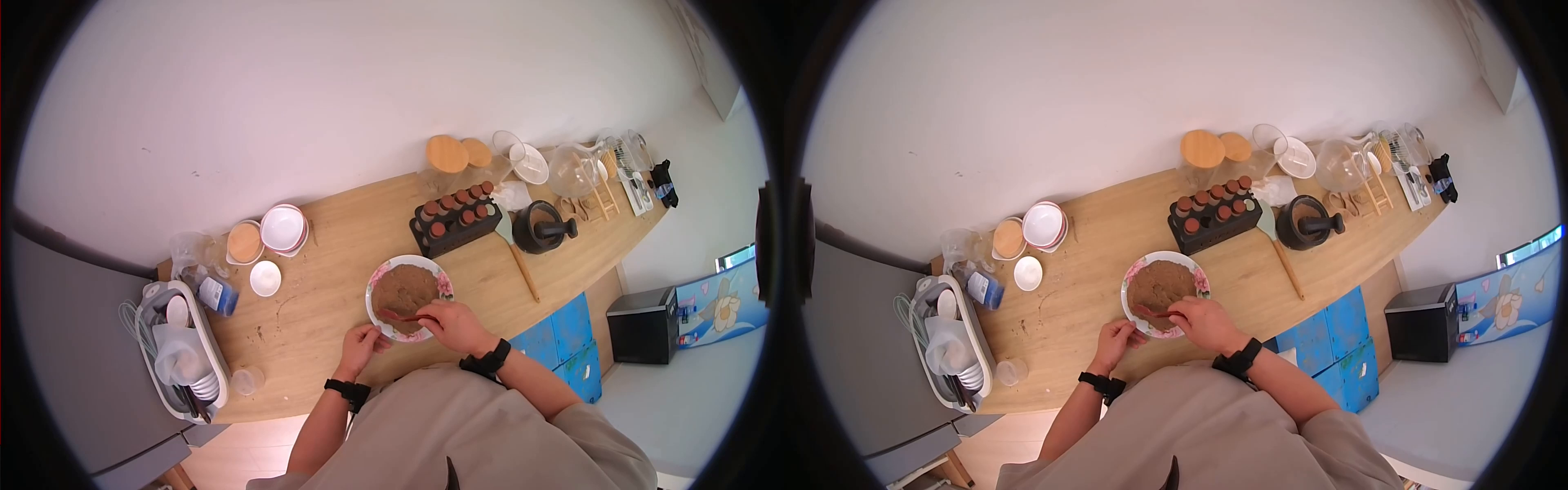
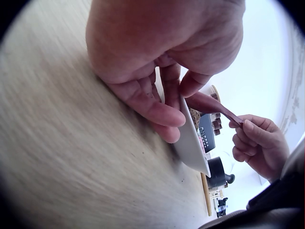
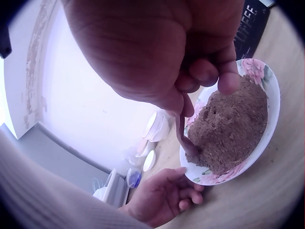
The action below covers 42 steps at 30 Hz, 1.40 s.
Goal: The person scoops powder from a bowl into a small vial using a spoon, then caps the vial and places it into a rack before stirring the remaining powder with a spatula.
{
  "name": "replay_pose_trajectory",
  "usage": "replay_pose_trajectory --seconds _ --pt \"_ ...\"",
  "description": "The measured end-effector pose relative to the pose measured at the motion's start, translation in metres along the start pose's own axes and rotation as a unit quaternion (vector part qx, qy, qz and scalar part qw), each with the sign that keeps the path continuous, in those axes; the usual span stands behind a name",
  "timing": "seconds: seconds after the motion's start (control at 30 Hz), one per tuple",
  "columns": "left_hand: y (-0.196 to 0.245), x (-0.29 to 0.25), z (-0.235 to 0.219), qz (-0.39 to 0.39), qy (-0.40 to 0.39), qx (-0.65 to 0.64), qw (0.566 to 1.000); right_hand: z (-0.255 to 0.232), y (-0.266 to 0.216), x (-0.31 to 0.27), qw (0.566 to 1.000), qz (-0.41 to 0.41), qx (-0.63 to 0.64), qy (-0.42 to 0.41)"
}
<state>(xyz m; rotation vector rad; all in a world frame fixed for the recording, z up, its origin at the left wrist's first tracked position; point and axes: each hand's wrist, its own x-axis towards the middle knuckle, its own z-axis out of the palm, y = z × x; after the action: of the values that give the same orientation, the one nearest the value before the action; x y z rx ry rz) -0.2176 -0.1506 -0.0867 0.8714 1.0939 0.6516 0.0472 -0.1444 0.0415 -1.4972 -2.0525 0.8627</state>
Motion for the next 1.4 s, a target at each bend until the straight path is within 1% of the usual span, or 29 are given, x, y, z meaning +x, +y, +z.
replay_pose_trajectory --seconds 0.17,0.2,0.27,0.3,0.37,0.4,0.43,0.47,0.53,0.77,0.87,0.97,1.0,1.03,1.07,1.1,1.13,1.17,1.2,1.27,1.33,1.4 --pt "0.004 -0.003 0.001 0.012 0.01 0.008 1.0 0.001 0.0 0.002 1.0 0.006 -0.003 0.005" --pt "0.007 -0.004 0.001 0.013 0.002 0.007 1.0 0.003 0.001 0.004 1.0 0.004 -0.002 0.0" --pt "0.002 -0.002 0.002 0.017 0.013 0.003 1.0 -0.001 0.001 -0.003 1.0 0.024 -0.013 0.004" --pt "0.004 -0.001 0.002 0.02 0.001 0.011 1.0 -0.004 0.0 -0.003 1.0 0.021 -0.019 0.001" --pt "0.0 0.0 0.009 0.021 0.001 0.008 1.0 0.002 0.0 -0.002 1.0 0.005 -0.008 -0.011" --pt "0.003 -0.004 0.004 0.028 0.015 0.006 0.999 0.005 0.005 -0.002 1.0 0.009 -0.015 -0.004" --pt "0.003 -0.003 0.003 0.037 0.005 -0.005 0.999 0.008 0.006 0.001 1.0 0.013 -0.022 0.002" --pt "0.004 -0.004 0.004 0.016 0.019 -0.01 1.0 0.012 0.006 0.003 1.0 0.004 -0.012 -0.003" --pt "0.004 -0.003 0.007 0.003 0.023 -0.03 0.999 0.006 0.004 -0.001 1.0 0.014 -0.007 0.004" --pt "0.008 -0.006 0.013 0.012 0.033 -0.018 0.999 0.006 -0.007 0.0 1.0 0.013 -0.026 0.01" --pt "0.009 -0.003 0.014 0.015 0.035 -0.012 0.999 0.002 -0.011 0.002 0.999 0.018 -0.043 0.014" --pt "0.009 -0.008 0.011 0.003 0.028 -0.017 0.999 -0.001 -0.016 0.002 0.999 0.032 -0.036 0.001" --pt "0.011 -0.01 0.01 0.006 0.042 -0.021 0.999 -0.004 -0.021 0.005 0.999 0.033 -0.01 0.015" --pt "0.01 -0.008 0.017 0.009 0.052 -0.029 0.998 -0.013 -0.022 0.003 0.999 0.037 0.011 0.029" --pt "0.008 -0.004 0.028 0.006 0.04 -0.041 0.998 -0.024 -0.021 -0.002 0.999 0.047 -0.002 0.026" --pt "0.006 -0.003 0.029 0.005 0.042 -0.038 0.998 -0.025 -0.022 -0.002 0.998 0.058 0.003 0.024" --pt "0.004 -0.008 0.018 0.001 0.057 -0.028 0.998 -0.017 -0.026 0.003 0.998 0.062 0.021 0.016" --pt "0.003 -0.008 0.015 0.0 0.049 -0.003 0.999 -0.013 -0.024 0.0 0.997 0.076 0.016 0.002" --pt "0.004 -0.008 0.015 -0.002 0.054 -0.004 0.999 -0.011 -0.025 -0.002 0.997 0.074 0.018 -0.002" --pt "0.009 -0.009 0.016 0.027 0.044 -0.01 0.999 -0.008 -0.024 -0.004 0.998 0.065 0.002 -0.005" --pt "0.021 -0.011 0.017 0.017 0.039 -0.008 0.999 -0.001 -0.018 -0.006 0.998 0.058 0.003 -0.004" --pt "0.029 -0.013 0.021 0.019 0.055 -0.036 0.998 0.002 -0.02 -0.007 0.997 0.076 -0.012 -0.017"
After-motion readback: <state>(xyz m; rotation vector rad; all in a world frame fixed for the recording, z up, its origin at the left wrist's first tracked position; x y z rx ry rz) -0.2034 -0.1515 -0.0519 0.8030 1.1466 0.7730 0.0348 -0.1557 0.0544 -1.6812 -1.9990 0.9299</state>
